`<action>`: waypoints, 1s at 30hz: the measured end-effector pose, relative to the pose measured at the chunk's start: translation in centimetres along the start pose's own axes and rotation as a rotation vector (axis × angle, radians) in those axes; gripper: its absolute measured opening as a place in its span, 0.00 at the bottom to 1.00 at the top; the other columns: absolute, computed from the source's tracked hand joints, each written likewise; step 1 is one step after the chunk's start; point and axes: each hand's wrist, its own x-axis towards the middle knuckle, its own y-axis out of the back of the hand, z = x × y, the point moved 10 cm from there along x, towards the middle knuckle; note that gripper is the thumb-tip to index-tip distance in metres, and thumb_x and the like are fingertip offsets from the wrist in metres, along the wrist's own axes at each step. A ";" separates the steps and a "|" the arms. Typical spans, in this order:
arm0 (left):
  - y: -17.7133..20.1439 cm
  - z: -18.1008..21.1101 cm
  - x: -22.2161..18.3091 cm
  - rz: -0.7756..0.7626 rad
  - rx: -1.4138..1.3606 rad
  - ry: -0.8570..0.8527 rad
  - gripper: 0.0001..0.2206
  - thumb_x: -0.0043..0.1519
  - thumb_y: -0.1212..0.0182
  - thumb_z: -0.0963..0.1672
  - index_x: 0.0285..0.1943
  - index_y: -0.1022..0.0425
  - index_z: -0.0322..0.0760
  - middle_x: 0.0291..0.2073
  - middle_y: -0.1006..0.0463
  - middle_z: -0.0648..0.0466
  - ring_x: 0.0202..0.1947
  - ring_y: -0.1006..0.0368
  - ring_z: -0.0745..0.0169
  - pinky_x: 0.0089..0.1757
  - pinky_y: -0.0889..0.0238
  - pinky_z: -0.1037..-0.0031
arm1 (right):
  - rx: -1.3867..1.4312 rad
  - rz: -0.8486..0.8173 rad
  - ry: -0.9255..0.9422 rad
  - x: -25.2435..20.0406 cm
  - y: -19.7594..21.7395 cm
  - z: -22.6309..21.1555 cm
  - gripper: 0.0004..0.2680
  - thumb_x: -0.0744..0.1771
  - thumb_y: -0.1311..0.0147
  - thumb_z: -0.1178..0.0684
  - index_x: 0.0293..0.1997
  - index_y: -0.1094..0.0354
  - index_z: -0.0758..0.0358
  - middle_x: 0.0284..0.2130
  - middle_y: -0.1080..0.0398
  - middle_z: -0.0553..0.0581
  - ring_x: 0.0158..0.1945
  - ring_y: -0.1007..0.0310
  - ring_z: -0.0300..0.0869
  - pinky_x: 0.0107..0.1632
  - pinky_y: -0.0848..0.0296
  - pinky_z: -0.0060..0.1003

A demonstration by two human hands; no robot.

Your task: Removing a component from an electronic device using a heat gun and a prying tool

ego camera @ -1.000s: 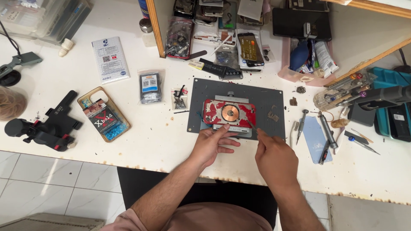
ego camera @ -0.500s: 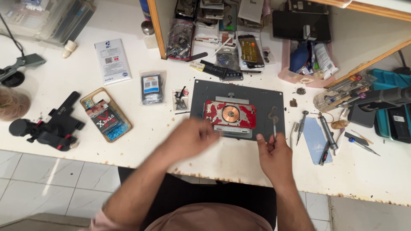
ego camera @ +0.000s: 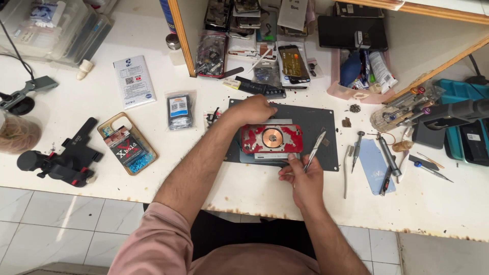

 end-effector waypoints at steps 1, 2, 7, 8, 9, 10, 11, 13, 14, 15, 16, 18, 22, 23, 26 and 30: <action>0.5 0.9 -1.4 0.002 -0.004 0.004 0.20 0.61 0.44 0.50 0.45 0.17 0.28 0.44 0.18 0.33 0.54 0.24 0.30 0.54 0.33 0.48 | -0.004 -0.003 -0.003 0.5 0.4 0.1 0.11 0.68 0.43 0.59 0.38 0.49 0.57 0.23 0.33 0.54 0.21 0.24 0.48 0.23 0.22 0.36; 0.9 1.5 -2.8 0.005 -0.045 0.031 0.20 0.61 0.44 0.51 0.45 0.17 0.28 0.44 0.18 0.33 0.53 0.24 0.31 0.53 0.32 0.50 | 0.017 -0.005 0.014 0.9 0.9 -0.1 0.11 0.68 0.43 0.60 0.38 0.49 0.56 0.22 0.33 0.52 0.22 0.24 0.46 0.24 0.22 0.35; 1.1 1.9 -7.8 0.018 -0.211 0.102 0.21 0.62 0.42 0.51 0.45 0.18 0.26 0.42 0.18 0.32 0.50 0.21 0.32 0.49 0.30 0.53 | 0.053 -0.022 0.076 2.6 3.1 -1.5 0.11 0.68 0.42 0.60 0.40 0.47 0.54 0.21 0.32 0.51 0.23 0.23 0.45 0.26 0.21 0.32; 0.4 1.2 -8.1 0.019 -0.351 0.094 0.18 0.63 0.42 0.48 0.46 0.18 0.24 0.36 0.18 0.34 0.39 0.20 0.41 0.41 0.28 0.59 | 0.018 -0.021 0.094 2.9 3.5 -2.0 0.11 0.68 0.41 0.59 0.40 0.47 0.55 0.22 0.32 0.52 0.23 0.24 0.45 0.26 0.22 0.31; -0.5 0.4 -8.5 0.018 -0.492 0.088 0.16 0.64 0.42 0.45 0.47 0.19 0.21 0.30 0.18 0.36 0.27 0.19 0.50 0.34 0.27 0.65 | -0.020 -0.017 0.110 3.0 4.0 -2.3 0.12 0.68 0.41 0.59 0.40 0.47 0.56 0.22 0.32 0.52 0.23 0.24 0.44 0.26 0.23 0.31; -1.0 0.2 -9.0 0.017 -0.492 0.090 0.16 0.64 0.42 0.45 0.47 0.19 0.21 0.30 0.18 0.36 0.27 0.19 0.50 0.34 0.27 0.65 | -0.020 -0.017 0.108 3.7 4.3 -2.1 0.12 0.68 0.41 0.59 0.40 0.47 0.56 0.22 0.32 0.52 0.23 0.24 0.44 0.26 0.23 0.31; -1.6 -0.2 -9.5 0.015 -0.584 0.109 0.16 0.65 0.43 0.44 0.49 0.21 0.18 0.29 0.19 0.38 0.25 0.21 0.56 0.31 0.29 0.72 | -0.036 -0.032 0.109 4.3 4.5 -1.9 0.11 0.68 0.41 0.59 0.40 0.47 0.55 0.21 0.32 0.52 0.22 0.26 0.43 0.25 0.25 0.30; -2.7 -0.9 -10.3 0.014 -0.677 0.129 0.17 0.65 0.44 0.43 0.51 0.23 0.15 0.28 0.20 0.40 0.22 0.23 0.62 0.28 0.31 0.78 | -0.053 -0.048 0.110 5.4 4.8 -1.7 0.11 0.68 0.41 0.59 0.40 0.46 0.55 0.20 0.32 0.52 0.21 0.27 0.42 0.24 0.26 0.29; -2.9 -1.5 -10.5 0.064 -0.715 0.149 0.16 0.65 0.43 0.43 0.50 0.22 0.16 0.28 0.20 0.41 0.22 0.23 0.63 0.28 0.30 0.78 | -0.087 -0.072 0.090 5.8 4.7 -1.6 0.10 0.68 0.41 0.58 0.39 0.45 0.56 0.20 0.32 0.52 0.21 0.26 0.42 0.23 0.26 0.30; -3.1 -2.2 -10.8 0.116 -0.753 0.166 0.16 0.65 0.42 0.43 0.49 0.22 0.17 0.27 0.21 0.41 0.22 0.22 0.64 0.29 0.29 0.78 | -0.121 -0.097 0.073 6.3 4.5 -1.5 0.10 0.68 0.40 0.58 0.38 0.44 0.56 0.20 0.31 0.52 0.21 0.26 0.42 0.23 0.26 0.31; -3.6 -2.9 -10.4 0.118 -0.754 0.165 0.16 0.65 0.42 0.43 0.49 0.22 0.17 0.27 0.21 0.41 0.22 0.22 0.64 0.29 0.29 0.78 | -0.122 -0.099 0.075 6.4 4.0 -1.9 0.10 0.68 0.40 0.58 0.38 0.44 0.56 0.20 0.31 0.52 0.21 0.26 0.42 0.23 0.26 0.31; -4.4 -4.6 -9.8 0.168 -0.799 0.181 0.15 0.66 0.42 0.43 0.49 0.21 0.19 0.27 0.19 0.41 0.23 0.21 0.63 0.30 0.25 0.75 | -0.194 -0.104 0.052 6.5 3.0 -2.3 0.10 0.68 0.40 0.58 0.38 0.44 0.56 0.19 0.32 0.54 0.20 0.28 0.41 0.22 0.27 0.31; -6.2 -6.3 -9.1 0.194 -0.868 0.195 0.14 0.67 0.45 0.42 0.50 0.22 0.18 0.28 0.19 0.41 0.24 0.21 0.63 0.31 0.24 0.75 | -0.234 -0.126 0.041 7.6 2.6 -2.1 0.11 0.68 0.40 0.57 0.38 0.44 0.56 0.18 0.33 0.53 0.19 0.29 0.41 0.22 0.28 0.31; -6.6 -6.6 -9.1 0.196 -0.903 0.213 0.15 0.67 0.45 0.43 0.51 0.22 0.19 0.29 0.19 0.41 0.25 0.20 0.63 0.32 0.24 0.74 | -0.270 -0.129 0.050 7.6 2.5 -2.3 0.10 0.68 0.40 0.57 0.38 0.44 0.57 0.18 0.33 0.54 0.19 0.29 0.41 0.21 0.28 0.31; -6.7 -6.1 -9.5 0.176 -0.962 0.215 0.17 0.67 0.42 0.46 0.51 0.22 0.20 0.30 0.19 0.39 0.26 0.20 0.60 0.33 0.22 0.71 | -0.325 -0.137 0.059 7.6 2.3 -2.8 0.10 0.68 0.40 0.57 0.37 0.44 0.58 0.18 0.32 0.55 0.19 0.29 0.41 0.21 0.28 0.32; -4.5 -3.2 -12.0 0.123 -0.911 0.179 0.21 0.65 0.38 0.46 0.57 0.25 0.18 0.32 0.20 0.37 0.29 0.21 0.55 0.34 0.21 0.65 | -0.593 -0.090 0.115 5.2 1.4 -6.1 0.12 0.71 0.45 0.50 0.32 0.40 0.62 0.18 0.30 0.62 0.23 0.25 0.45 0.26 0.24 0.37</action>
